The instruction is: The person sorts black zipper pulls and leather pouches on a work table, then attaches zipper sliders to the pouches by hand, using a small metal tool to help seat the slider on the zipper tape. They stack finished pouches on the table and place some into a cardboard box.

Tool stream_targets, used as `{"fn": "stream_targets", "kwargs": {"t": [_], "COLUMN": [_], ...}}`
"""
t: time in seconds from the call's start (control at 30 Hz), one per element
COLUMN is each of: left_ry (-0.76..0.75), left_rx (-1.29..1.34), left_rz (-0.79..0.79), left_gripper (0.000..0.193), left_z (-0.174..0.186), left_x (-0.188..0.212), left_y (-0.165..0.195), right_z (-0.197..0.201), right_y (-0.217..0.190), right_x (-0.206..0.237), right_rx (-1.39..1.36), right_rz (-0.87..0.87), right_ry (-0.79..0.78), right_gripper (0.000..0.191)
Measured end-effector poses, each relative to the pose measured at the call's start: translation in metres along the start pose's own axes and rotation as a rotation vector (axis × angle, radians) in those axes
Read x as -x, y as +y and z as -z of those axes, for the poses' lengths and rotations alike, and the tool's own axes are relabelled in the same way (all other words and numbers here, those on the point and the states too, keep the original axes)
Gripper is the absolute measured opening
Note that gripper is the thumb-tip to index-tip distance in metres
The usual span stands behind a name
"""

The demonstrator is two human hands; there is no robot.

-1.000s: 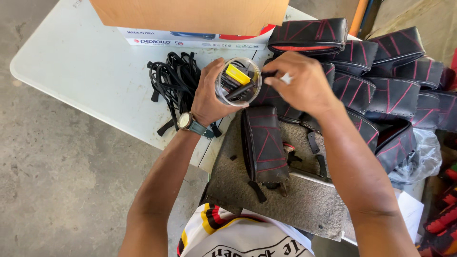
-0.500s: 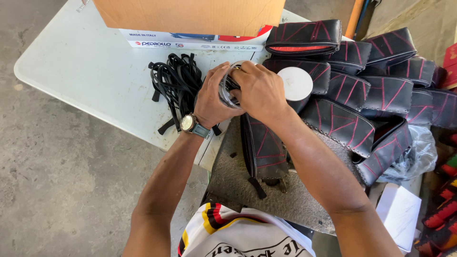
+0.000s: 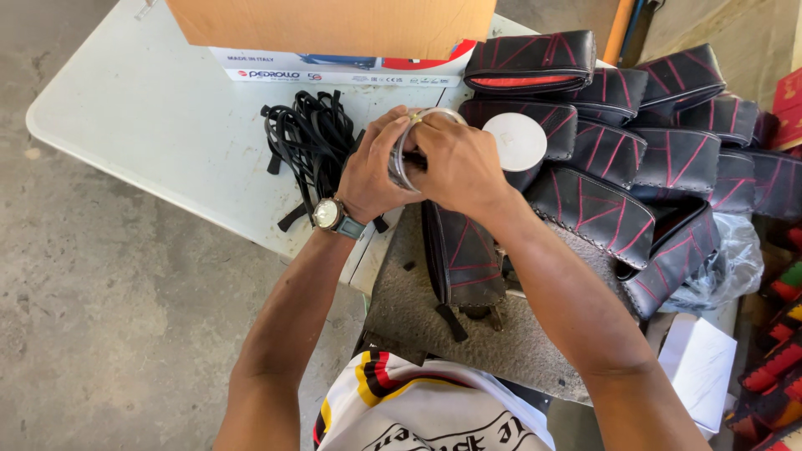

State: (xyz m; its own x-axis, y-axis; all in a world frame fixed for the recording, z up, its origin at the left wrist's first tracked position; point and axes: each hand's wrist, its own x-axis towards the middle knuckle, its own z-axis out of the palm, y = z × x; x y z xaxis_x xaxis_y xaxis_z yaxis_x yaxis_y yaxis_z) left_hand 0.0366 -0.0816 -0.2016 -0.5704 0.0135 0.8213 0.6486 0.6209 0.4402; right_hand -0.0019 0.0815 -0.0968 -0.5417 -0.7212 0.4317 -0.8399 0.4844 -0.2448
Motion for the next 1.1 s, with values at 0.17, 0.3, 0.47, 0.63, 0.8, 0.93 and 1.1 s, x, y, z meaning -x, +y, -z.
{"fn": "stream_targets", "kwargs": {"t": [0.17, 0.3, 0.47, 0.63, 0.8, 0.93, 1.1], "left_ry": [-0.023, -0.015, -0.031, -0.041, -0.09, -0.089, -0.09], "left_rx": [-0.003, 0.016, -0.005, 0.002, -0.002, 0.007, 0.001], "left_rz": [0.026, 0.056, 0.035, 0.059, 0.117, 0.102, 0.107], "left_gripper": [0.103, 0.108, 0.112, 0.113, 0.113, 0.114, 0.116], "left_z": [0.003, 0.003, 0.001, -0.001, -0.001, -0.001, -0.001], "left_x": [-0.004, -0.004, -0.001, 0.0, -0.001, -0.001, 0.001], "left_y": [0.004, 0.004, 0.004, 0.004, 0.004, 0.003, 0.001], "right_z": [0.021, 0.031, 0.032, 0.027, 0.021, 0.017, 0.015], "right_y": [0.002, 0.008, 0.015, 0.027, 0.044, 0.054, 0.058], "right_x": [0.007, 0.009, 0.011, 0.011, 0.009, 0.01, 0.009], "right_rx": [-0.072, -0.304, -0.415, -0.474, -0.818, -0.887, -0.943], "right_rz": [0.082, -0.063, -0.186, -0.34, -0.391, -0.403, -0.429], "right_ry": [0.034, 0.037, 0.022, 0.0, 0.009, 0.019, 0.039], "right_gripper": [0.017, 0.015, 0.017, 0.018, 0.018, 0.017, 0.017]}}
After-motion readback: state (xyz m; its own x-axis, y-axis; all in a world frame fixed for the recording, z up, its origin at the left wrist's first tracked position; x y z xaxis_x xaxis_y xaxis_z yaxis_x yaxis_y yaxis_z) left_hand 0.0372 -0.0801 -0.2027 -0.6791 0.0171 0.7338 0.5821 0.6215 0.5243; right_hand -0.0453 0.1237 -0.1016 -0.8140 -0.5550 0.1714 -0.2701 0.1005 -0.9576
